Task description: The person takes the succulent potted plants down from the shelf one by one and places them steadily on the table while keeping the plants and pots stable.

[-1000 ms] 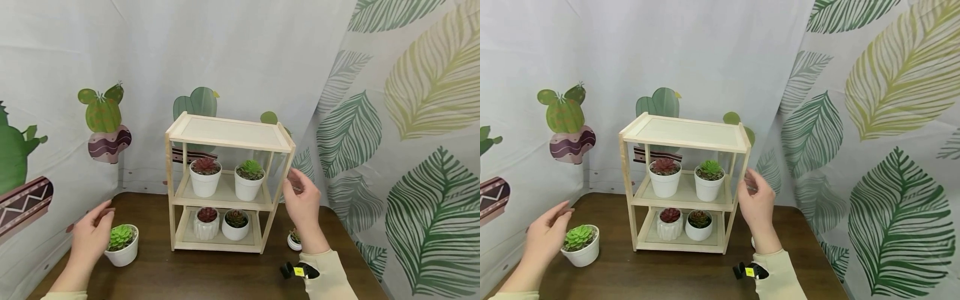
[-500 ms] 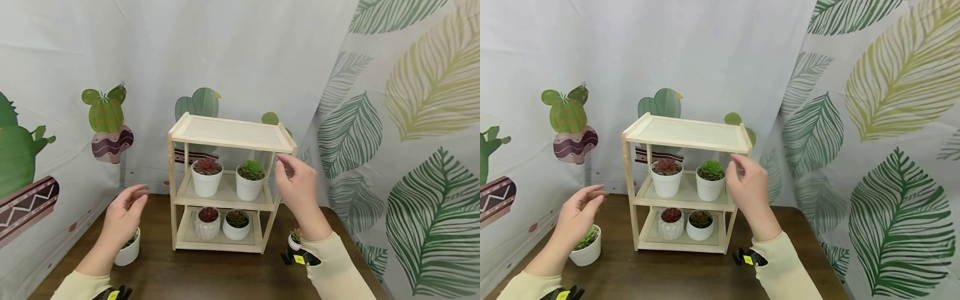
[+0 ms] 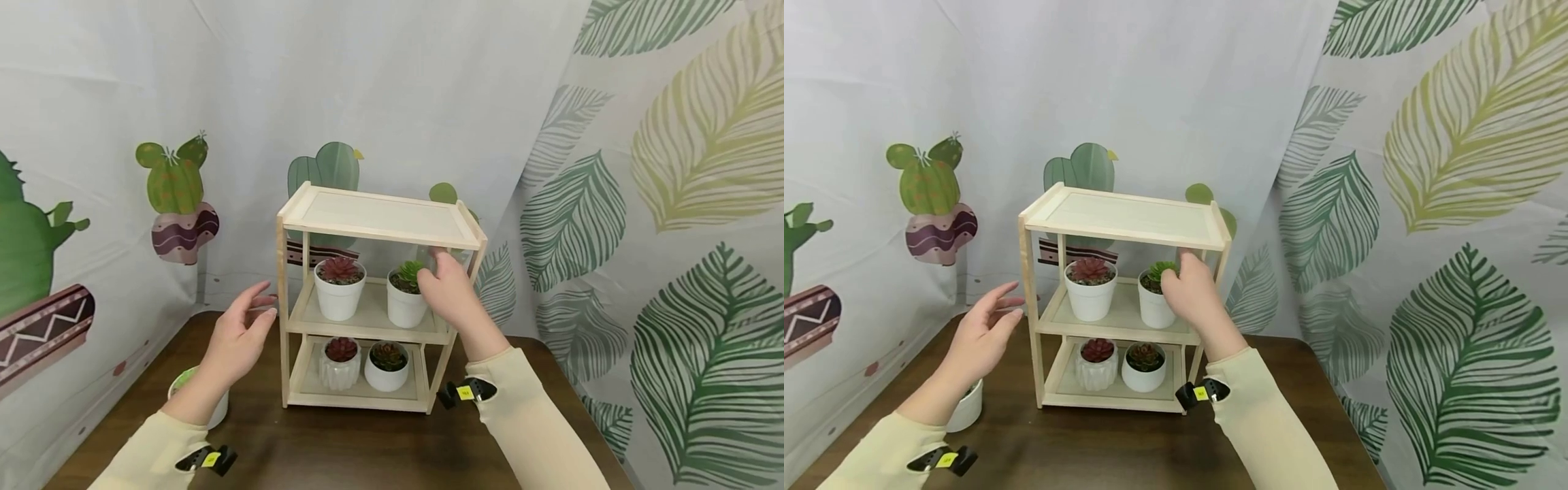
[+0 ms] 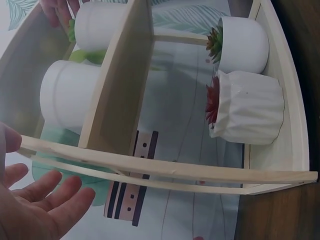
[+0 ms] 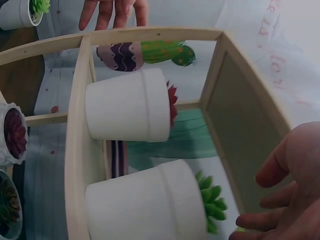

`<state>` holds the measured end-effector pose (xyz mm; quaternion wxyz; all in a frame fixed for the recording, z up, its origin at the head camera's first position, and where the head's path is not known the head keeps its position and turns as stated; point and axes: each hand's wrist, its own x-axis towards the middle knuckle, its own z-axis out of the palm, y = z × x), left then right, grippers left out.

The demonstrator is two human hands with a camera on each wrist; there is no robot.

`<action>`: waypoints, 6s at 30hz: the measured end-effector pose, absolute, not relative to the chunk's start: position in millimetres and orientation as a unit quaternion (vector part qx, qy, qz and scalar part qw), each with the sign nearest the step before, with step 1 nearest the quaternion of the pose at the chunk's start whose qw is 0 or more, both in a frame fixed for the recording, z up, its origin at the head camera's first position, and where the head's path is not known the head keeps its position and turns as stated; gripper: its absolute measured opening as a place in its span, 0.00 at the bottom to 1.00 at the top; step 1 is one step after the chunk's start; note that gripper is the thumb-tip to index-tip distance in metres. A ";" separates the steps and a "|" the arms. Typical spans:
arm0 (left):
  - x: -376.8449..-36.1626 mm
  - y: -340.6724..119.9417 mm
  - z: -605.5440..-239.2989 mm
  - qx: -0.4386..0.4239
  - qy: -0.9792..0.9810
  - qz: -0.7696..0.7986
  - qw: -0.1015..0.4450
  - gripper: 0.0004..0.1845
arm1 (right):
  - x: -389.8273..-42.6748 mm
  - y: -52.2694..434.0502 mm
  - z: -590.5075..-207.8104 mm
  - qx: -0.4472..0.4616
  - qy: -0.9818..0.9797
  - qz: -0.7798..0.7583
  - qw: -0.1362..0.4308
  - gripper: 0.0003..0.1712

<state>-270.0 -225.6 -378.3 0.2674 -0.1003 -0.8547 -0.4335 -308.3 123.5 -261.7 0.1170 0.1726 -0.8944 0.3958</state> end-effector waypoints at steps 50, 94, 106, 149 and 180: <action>-289.1 -211.7 -372.2 -0.112 -0.831 -0.452 0.305 0.18 | -345.6 115.2 -276.9 0.154 -0.906 0.393 0.018 0.35; -290.9 -211.6 -373.4 -0.111 -0.830 -0.459 0.296 0.18 | -345.2 105.4 -281.9 0.149 -0.887 0.437 0.008 0.23; -290.2 -212.6 -372.9 -0.107 -0.835 -0.448 0.300 0.20 | -341.3 106.0 -267.5 0.168 -0.879 0.446 -0.009 0.25; -290.6 -211.6 -373.5 -0.113 -0.826 -0.464 0.298 0.20 | -257.9 222.8 -234.5 0.258 -0.872 0.414 -0.029 0.33; -290.4 -211.1 -374.4 -0.121 -0.818 -0.475 0.301 0.19 | -243.4 331.9 -323.8 0.096 -0.902 0.416 0.062 0.33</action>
